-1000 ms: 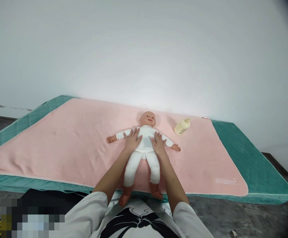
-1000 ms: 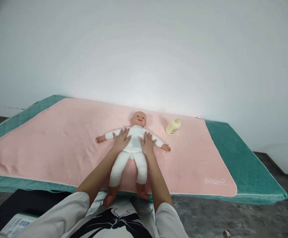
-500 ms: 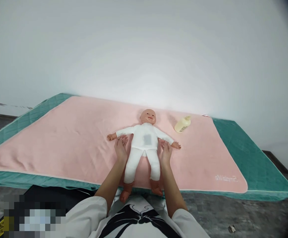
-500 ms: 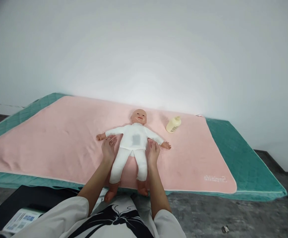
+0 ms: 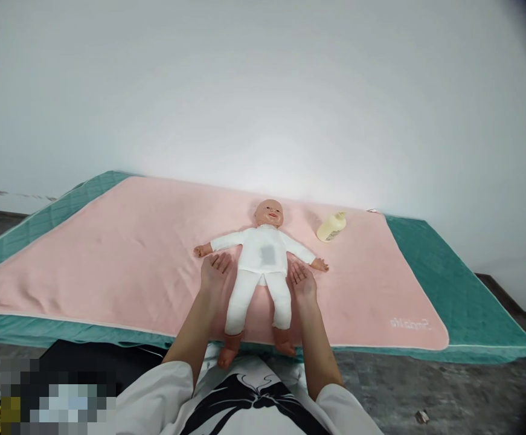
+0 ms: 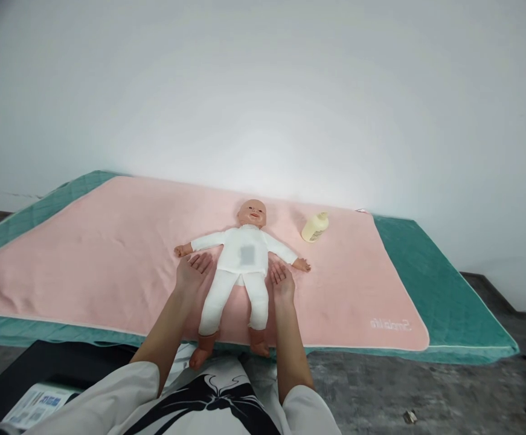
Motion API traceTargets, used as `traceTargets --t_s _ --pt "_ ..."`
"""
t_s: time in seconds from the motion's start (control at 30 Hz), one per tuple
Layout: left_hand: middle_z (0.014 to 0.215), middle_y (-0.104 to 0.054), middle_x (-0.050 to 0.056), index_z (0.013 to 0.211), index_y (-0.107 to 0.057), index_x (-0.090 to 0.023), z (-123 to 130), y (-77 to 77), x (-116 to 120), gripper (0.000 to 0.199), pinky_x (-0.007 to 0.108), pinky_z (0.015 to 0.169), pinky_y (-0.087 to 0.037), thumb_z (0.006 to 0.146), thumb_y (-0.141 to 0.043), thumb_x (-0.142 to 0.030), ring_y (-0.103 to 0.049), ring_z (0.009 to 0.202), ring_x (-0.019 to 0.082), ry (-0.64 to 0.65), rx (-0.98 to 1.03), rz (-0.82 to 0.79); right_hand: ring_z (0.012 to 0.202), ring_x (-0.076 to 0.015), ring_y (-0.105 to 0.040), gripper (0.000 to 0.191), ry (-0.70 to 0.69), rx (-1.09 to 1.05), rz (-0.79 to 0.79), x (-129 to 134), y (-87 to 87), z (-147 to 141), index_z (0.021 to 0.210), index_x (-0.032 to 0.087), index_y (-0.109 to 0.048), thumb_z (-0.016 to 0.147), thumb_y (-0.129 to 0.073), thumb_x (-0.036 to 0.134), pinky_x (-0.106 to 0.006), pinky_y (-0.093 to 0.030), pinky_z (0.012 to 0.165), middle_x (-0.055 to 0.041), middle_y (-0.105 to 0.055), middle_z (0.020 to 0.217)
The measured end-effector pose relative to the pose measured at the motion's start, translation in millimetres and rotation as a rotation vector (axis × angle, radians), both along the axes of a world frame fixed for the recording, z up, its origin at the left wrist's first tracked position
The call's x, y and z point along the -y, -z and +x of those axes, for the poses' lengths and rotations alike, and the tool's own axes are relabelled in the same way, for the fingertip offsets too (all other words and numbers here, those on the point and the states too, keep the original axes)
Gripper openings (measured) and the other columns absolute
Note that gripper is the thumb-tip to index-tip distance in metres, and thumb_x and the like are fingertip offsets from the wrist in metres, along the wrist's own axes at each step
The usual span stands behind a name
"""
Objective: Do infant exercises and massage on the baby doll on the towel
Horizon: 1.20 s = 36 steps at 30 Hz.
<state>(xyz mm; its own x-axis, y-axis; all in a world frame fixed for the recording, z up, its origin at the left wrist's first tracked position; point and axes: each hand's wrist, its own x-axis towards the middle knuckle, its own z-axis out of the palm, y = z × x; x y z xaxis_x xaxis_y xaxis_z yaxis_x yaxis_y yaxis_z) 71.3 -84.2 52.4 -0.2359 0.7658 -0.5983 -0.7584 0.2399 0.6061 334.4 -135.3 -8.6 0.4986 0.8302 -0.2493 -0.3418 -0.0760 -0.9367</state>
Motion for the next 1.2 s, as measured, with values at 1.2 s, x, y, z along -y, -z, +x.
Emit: traceTargets --t_s 1.2 --pt "0.097 -0.064 0.009 0.091 -0.061 -0.018 -40 9.9 -65 0.02 0.03 0.083 -0.059 0.087 -0.066 -0.037 -0.066 0.095 0.018 -0.187 -0.028 0.001 0.106 -0.0164 -0.065 0.031 0.257 -0.401 0.063 -31 -22.1 59 0.098 0.019 -0.06 0.09 -0.05 0.047 -0.036 -0.056 0.096 -0.0074 -0.065 0.104"
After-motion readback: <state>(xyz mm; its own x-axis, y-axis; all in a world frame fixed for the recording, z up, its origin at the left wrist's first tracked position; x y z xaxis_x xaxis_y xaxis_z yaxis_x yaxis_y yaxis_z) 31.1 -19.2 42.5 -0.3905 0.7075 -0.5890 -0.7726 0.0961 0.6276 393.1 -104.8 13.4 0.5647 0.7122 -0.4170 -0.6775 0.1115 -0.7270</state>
